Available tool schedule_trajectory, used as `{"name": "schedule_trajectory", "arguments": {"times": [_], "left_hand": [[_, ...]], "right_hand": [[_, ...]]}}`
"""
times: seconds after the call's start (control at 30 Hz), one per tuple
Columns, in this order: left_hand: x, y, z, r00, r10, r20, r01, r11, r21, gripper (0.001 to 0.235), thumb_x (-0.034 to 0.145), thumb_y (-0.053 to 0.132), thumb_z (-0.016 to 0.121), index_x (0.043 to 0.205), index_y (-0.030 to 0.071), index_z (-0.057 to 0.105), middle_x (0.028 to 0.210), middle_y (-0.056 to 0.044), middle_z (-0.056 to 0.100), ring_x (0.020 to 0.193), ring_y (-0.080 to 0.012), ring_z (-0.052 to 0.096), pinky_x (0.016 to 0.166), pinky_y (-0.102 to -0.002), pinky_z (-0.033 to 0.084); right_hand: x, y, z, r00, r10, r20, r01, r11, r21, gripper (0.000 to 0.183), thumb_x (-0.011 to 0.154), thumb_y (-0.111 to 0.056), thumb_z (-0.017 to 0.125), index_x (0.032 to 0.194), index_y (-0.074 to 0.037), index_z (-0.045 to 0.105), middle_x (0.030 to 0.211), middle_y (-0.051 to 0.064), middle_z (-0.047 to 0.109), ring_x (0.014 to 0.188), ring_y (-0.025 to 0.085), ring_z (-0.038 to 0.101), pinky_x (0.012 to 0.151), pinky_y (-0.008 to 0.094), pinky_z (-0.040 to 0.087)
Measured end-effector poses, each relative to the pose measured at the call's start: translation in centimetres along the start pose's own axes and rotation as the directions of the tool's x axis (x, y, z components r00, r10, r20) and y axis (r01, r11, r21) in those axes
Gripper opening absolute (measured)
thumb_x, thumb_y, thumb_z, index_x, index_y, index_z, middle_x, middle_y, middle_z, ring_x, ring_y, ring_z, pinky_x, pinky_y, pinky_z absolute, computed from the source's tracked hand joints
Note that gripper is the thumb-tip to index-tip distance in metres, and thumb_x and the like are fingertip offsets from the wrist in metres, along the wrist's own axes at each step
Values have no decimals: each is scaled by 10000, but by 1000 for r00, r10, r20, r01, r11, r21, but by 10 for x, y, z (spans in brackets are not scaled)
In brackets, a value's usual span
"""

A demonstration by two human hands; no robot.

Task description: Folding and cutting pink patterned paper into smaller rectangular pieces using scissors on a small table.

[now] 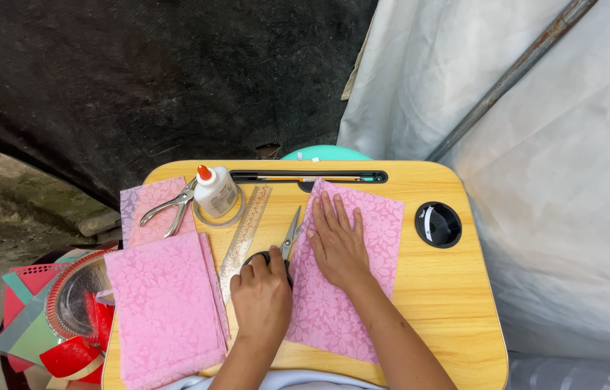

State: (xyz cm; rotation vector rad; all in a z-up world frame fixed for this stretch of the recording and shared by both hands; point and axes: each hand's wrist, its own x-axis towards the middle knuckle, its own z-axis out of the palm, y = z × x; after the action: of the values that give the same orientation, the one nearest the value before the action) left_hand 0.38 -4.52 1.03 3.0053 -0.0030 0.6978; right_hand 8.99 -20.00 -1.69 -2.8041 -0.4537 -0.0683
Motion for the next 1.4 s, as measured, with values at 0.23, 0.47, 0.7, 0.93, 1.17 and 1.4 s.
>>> {"name": "schedule_trajectory", "arguments": {"times": [0.23,0.47,0.7,0.93,1.17,1.4], "left_hand": [[0,14,7,1000,-30,2,30,999,13,378,832,148,643,1180,13,701,792,-108,610,554,-225,552,545,-360,450],[-3,-6,-24,980,-132,149,141,989,-52,217,828,235,682,992,93,673,760,-101,690,553,-266,649,536,-397,503],[22,-25,-83,825,-384,414,558,671,-488,604,673,190,806,1259,124,677,791,-27,757,648,-185,715,593,-340,548],[18,15,-12,976,-140,168,218,675,-705,684,678,49,708,1348,13,577,1219,-114,729,1053,-234,704,1080,-437,358],[2,22,12,988,-121,97,154,671,-726,700,683,51,708,1369,37,565,1279,-123,709,1284,-245,621,1163,-519,282],[-1,25,2,992,126,-28,-107,682,-724,686,688,122,712,1354,33,571,1128,-122,731,1049,-268,691,1160,-552,293]], "right_hand": [[-2,1,2,1000,-12,-20,12,1000,20,626,1041,-373,296,1588,-72,251,1683,83,206,1554,295,96,1202,586,24],[-1,4,4,999,-29,-33,29,1000,10,638,1033,-362,324,1584,-48,249,1684,103,197,1553,307,99,1199,583,26],[-3,1,2,996,-45,-80,46,999,9,641,1002,-327,411,1566,-42,307,1676,121,225,1546,323,136,1190,592,56],[-4,-4,-3,989,-42,-143,47,998,37,567,972,-318,495,1448,-12,472,1638,173,297,1524,370,203,1180,624,106],[-5,-4,-8,994,-40,-102,47,997,66,642,914,-213,532,1507,-4,403,1646,148,292,1536,357,160,1177,622,82],[31,6,-17,899,-8,-437,83,985,153,249,819,-143,639,1022,-127,782,1159,20,732,1038,225,617,984,396,379]]}}
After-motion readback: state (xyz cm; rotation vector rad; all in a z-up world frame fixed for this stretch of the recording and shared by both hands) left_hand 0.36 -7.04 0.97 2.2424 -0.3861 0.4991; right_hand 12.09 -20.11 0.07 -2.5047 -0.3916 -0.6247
